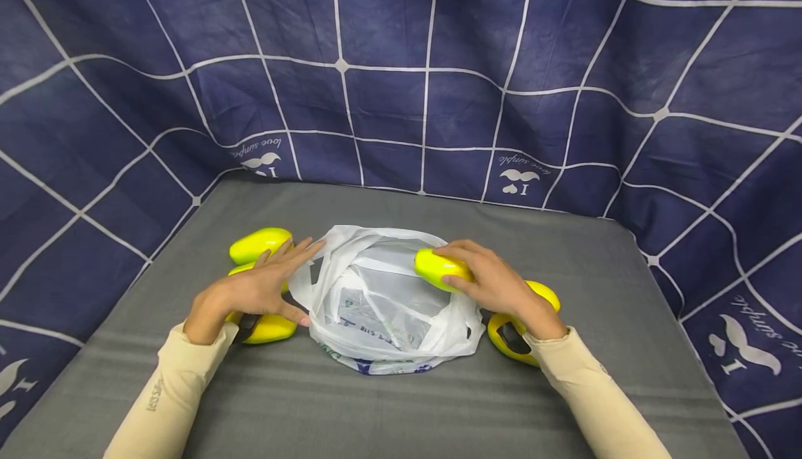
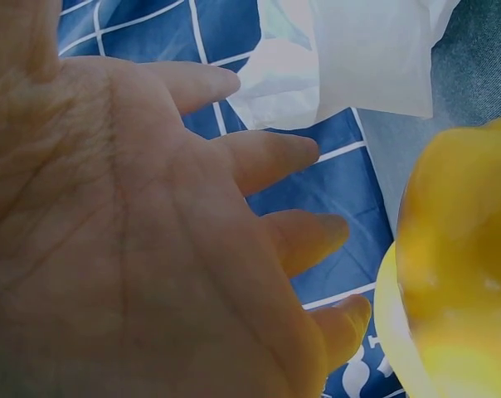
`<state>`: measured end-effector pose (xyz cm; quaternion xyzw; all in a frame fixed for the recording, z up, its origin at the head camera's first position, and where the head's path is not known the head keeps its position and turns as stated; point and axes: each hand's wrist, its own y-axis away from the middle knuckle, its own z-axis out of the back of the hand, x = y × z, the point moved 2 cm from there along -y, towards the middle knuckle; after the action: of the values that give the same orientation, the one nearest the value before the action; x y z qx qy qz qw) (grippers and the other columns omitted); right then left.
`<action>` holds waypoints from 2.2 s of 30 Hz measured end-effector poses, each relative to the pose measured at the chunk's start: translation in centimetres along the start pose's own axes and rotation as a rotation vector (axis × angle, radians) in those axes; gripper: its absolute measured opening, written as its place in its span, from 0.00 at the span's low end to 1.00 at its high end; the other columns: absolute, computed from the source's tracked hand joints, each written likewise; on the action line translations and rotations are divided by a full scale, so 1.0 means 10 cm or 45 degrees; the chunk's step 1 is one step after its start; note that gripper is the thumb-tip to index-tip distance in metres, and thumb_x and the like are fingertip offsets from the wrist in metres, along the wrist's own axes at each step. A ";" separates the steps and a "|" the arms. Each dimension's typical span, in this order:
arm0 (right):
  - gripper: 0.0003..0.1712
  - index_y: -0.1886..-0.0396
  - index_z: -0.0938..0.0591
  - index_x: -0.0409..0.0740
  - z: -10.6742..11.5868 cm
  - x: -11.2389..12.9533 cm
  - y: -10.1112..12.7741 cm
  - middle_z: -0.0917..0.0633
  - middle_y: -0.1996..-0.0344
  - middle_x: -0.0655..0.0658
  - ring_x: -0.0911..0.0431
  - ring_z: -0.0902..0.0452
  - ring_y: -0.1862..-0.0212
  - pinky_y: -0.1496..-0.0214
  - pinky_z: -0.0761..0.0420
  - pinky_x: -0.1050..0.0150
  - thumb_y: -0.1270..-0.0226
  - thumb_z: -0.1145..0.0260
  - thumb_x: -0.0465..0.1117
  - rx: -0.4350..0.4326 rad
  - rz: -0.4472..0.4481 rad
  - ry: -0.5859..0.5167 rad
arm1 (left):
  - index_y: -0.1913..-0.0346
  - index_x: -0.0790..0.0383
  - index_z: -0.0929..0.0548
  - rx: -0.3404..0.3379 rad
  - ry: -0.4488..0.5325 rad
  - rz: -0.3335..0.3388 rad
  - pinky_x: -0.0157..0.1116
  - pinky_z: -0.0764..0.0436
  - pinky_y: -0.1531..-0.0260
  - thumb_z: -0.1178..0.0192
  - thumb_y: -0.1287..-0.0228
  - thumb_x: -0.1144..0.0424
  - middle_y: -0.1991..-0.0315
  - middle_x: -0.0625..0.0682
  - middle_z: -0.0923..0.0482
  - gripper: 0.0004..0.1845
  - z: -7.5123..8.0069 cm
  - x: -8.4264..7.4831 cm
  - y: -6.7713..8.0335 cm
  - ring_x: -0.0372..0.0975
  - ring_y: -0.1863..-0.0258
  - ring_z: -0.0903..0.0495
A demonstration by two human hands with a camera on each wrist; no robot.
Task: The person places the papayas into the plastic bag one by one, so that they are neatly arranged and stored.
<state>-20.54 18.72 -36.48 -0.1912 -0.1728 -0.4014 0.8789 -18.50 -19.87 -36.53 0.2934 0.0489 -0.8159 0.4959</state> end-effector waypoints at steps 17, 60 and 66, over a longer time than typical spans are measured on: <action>0.26 0.34 0.22 0.50 -0.16 0.14 -0.04 0.20 0.39 0.48 0.48 0.24 0.36 0.36 0.24 0.44 0.31 0.31 0.45 0.037 0.059 0.016 | 0.18 0.50 0.59 0.000 -0.023 0.007 0.71 0.66 0.31 0.22 0.56 0.39 0.19 0.64 0.62 0.70 -0.03 0.00 0.00 0.65 0.22 0.70; 0.25 0.31 0.28 0.44 -0.69 0.73 -0.32 0.21 0.39 0.47 0.56 0.27 0.41 0.37 0.27 0.56 0.23 0.41 0.47 0.453 0.177 -0.153 | 0.18 0.53 0.59 -0.005 -0.035 -0.007 0.73 0.65 0.32 0.24 0.54 0.38 0.19 0.66 0.61 0.68 -0.04 -0.01 0.00 0.67 0.22 0.67; 0.26 0.31 0.28 0.40 -0.75 0.72 -0.39 0.21 0.41 0.44 0.54 0.26 0.42 0.37 0.26 0.56 0.23 0.42 0.46 0.477 0.193 -0.166 | 0.18 0.54 0.58 -0.008 -0.045 -0.006 0.73 0.63 0.32 0.24 0.54 0.37 0.20 0.67 0.60 0.69 -0.05 -0.01 -0.01 0.68 0.22 0.66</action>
<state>-18.00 8.15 -38.91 -0.0626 -0.2861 -0.2819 0.9137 -18.38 -19.56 -36.91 0.2772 0.0434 -0.8219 0.4957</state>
